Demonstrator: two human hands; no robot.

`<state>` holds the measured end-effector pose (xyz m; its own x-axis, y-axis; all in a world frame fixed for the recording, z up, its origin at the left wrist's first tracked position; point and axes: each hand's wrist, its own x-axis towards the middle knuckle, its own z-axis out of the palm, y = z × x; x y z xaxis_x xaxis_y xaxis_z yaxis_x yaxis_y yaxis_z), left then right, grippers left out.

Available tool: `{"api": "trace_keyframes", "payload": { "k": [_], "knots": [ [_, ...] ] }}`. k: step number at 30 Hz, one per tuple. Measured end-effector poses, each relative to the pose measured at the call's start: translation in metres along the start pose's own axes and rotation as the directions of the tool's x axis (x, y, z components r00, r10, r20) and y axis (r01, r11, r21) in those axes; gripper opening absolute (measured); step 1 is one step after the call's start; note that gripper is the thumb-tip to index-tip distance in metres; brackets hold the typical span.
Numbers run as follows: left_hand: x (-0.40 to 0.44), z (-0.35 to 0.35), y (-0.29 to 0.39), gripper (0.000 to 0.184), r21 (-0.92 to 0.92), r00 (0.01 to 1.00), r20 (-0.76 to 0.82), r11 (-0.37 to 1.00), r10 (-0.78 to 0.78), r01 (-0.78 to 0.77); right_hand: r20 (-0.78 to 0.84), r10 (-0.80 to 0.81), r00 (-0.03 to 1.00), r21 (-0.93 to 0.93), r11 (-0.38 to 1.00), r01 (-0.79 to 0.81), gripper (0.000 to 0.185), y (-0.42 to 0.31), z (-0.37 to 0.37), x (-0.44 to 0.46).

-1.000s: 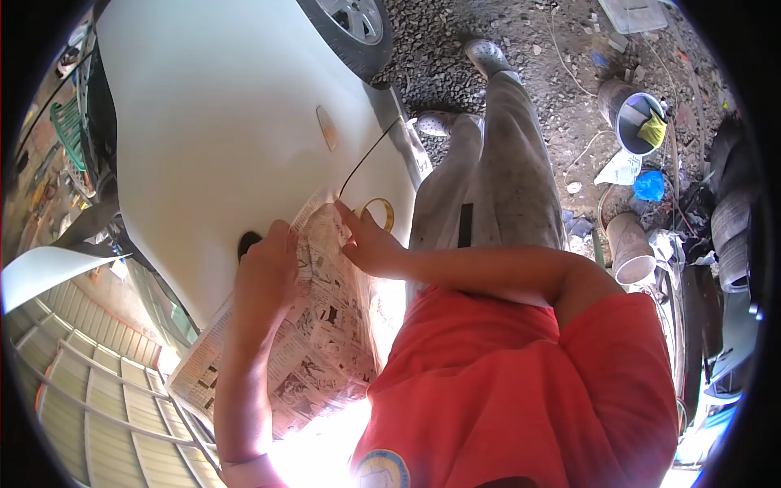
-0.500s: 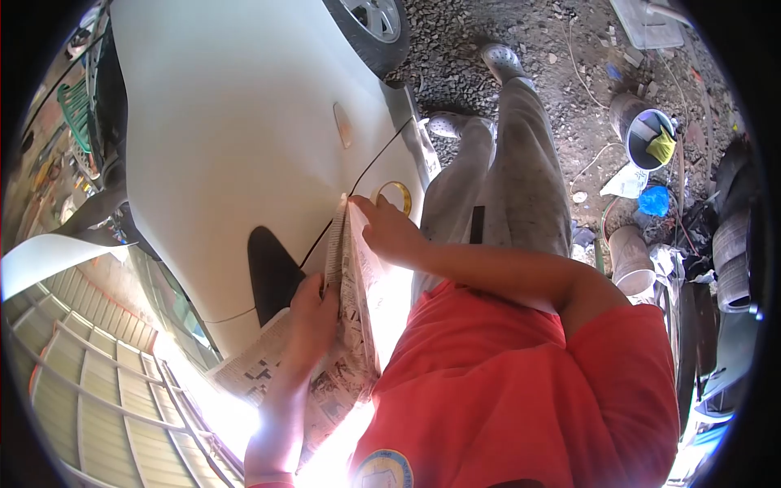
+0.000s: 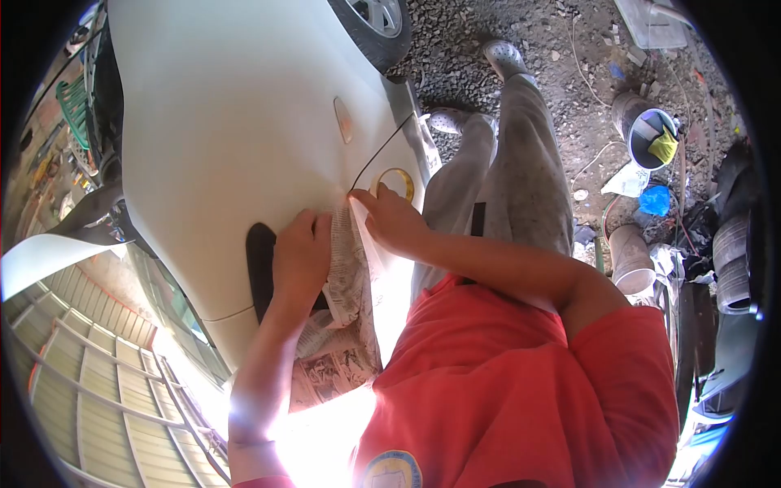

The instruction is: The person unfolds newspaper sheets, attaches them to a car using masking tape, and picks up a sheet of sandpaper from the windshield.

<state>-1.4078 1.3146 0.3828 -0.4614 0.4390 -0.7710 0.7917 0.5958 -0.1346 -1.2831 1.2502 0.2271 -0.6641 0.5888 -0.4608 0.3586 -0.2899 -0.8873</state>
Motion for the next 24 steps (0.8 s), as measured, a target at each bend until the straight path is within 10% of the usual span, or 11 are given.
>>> {"api": "trace_keyframes", "payload": {
  "k": [15, 18, 21, 24],
  "knots": [
    [-0.04, 0.049, -0.036, 0.038, -0.628, 0.842, 0.369, 0.562, -0.393, 0.538, 0.004, -0.208, 0.978, -0.163, 0.965, 0.206, 0.043, 0.01, -0.012, 0.009],
    [-0.035, 0.047, -0.037, 0.043, -0.534, 0.912, 0.293, 0.742, -0.287, 0.405, 0.038, -0.253, 0.967, -0.202, 0.946, 0.255, 0.042, 0.013, -0.015, 0.012],
    [-0.025, 0.049, -0.038, 0.046, -0.532, 0.712, 0.512, 0.473, -0.48, 0.702, 0.072, -0.277, 0.958, -0.238, 0.928, 0.286, 0.042, 0.01, -0.022, 0.014],
    [-0.028, 0.038, -0.013, 0.048, -0.63, 0.724, 0.481, 0.379, -0.495, 0.678, 0.082, -0.283, 0.956, -0.241, 0.925, 0.295, 0.042, 0.009, -0.025, 0.014]
  ]
}}
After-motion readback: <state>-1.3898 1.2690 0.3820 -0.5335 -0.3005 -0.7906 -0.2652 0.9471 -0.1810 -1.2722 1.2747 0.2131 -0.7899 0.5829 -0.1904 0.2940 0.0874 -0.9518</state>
